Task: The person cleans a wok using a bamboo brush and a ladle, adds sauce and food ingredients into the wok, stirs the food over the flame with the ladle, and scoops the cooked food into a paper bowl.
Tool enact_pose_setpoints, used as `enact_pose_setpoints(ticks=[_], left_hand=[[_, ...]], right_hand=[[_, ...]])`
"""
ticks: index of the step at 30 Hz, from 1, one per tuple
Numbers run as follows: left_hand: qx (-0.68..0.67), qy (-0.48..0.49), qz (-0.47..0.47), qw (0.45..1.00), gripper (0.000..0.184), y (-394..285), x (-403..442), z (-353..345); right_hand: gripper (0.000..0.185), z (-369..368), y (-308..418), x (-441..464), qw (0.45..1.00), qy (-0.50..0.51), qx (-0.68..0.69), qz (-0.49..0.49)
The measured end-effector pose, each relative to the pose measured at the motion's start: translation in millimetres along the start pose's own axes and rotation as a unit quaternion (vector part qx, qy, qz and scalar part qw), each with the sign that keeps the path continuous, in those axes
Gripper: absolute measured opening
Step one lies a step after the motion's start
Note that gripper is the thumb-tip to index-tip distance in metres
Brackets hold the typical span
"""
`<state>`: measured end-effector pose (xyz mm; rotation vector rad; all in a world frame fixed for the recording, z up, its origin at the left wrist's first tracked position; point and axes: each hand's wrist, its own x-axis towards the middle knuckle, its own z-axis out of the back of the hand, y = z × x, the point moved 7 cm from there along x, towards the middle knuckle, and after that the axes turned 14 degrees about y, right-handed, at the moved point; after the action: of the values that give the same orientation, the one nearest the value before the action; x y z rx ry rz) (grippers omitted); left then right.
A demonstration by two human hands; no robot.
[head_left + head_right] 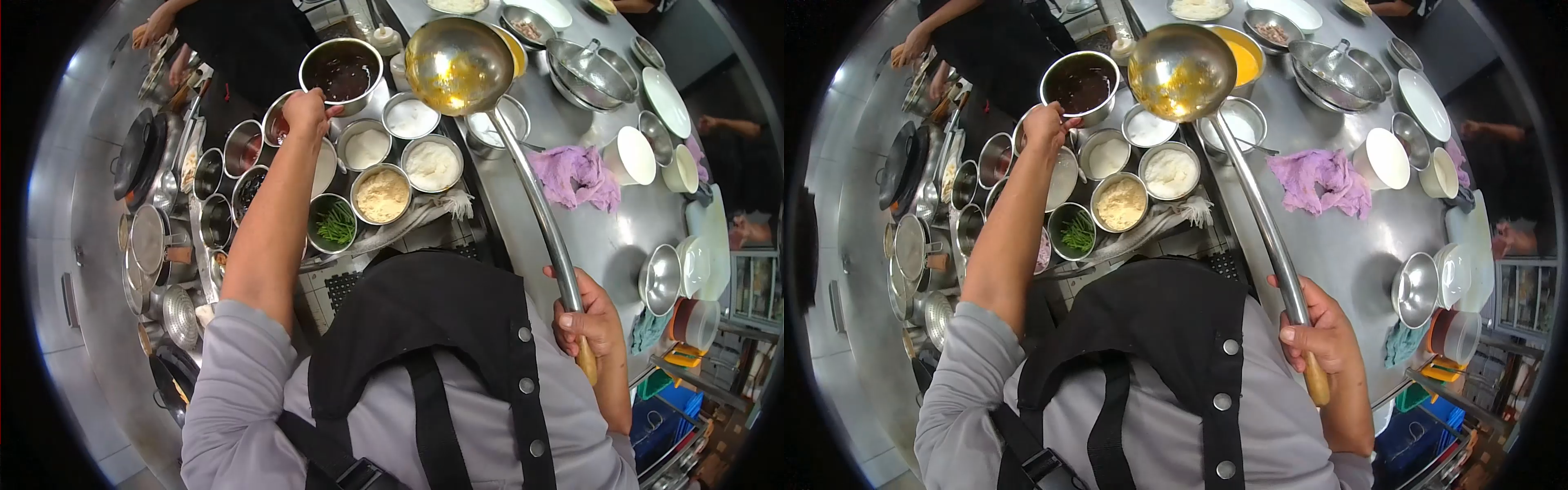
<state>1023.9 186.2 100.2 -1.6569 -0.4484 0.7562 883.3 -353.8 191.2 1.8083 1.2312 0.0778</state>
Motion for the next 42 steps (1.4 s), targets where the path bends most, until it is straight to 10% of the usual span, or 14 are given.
enact_pose_setpoints(ticks=[26, 35, 42], left_hand=[[0.102, 0.077, -0.243, 0.961, 0.031, -100, -74, 10], [0.218, 0.023, -0.333, 0.917, 0.009, -95, -51, 24], [0.132, 0.075, -0.208, 0.966, 0.021, -93, -62, 16]], right_hand=[[0.043, -82, 37, 59, 0.952, 0.195, 0.200, -0.123], [0.043, -84, 36, 61, 0.951, 0.196, 0.208, -0.120], [0.044, -85, 34, 61, 0.950, 0.200, 0.209, -0.118]])
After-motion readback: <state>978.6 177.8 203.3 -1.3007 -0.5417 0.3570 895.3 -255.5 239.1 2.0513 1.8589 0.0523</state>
